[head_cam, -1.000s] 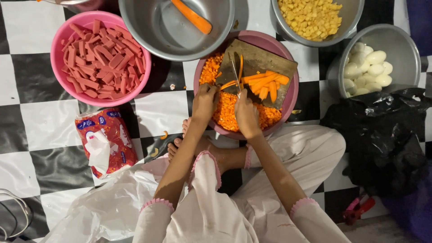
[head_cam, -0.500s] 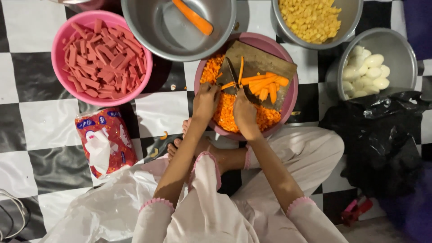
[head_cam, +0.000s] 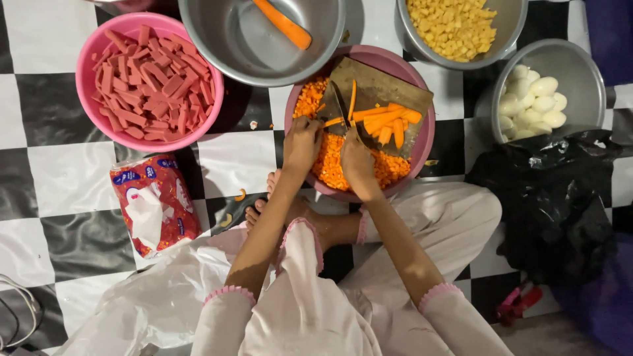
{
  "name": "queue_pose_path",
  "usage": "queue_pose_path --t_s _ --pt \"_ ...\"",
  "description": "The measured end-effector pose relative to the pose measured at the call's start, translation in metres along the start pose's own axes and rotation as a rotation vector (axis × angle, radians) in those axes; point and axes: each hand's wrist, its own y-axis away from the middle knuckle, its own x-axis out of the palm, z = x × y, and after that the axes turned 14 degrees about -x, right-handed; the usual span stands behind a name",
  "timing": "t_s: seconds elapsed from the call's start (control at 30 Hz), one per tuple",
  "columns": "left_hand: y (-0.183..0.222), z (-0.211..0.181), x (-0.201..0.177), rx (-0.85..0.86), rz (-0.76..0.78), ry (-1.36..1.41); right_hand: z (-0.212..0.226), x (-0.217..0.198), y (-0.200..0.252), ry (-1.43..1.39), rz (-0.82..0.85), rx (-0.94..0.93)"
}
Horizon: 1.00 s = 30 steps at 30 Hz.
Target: A person sitting on the floor is peeling and chopping carrots into small pieces on a wooden cutting board.
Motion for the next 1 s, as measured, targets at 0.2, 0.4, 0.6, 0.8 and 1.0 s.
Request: queue_pose_path --t_s 0.2,0.4,0.6,0.8,1.0 --pt "0.000 -0.001 0.006 0.019 -0.009 -0.012 0.019 -0.025 0.016 -0.101 0.001 -0.003" --pt "0.000 -0.002 0.004 0.031 0.016 0.019 -0.004 0.011 -0.001 0.038 -0.012 -0.001" --pt "-0.010 -0.003 0.004 0.050 -0.063 0.027 -0.005 0.004 -0.008 -0.008 -0.040 -0.061" --pt "0.003 0.001 0.007 0.041 -0.031 -0.004 0.003 0.000 0.002 -0.056 0.022 -0.044" --pt "-0.009 -0.004 0.002 0.008 -0.001 0.028 0.003 -0.004 -0.004 -0.030 0.011 -0.071"
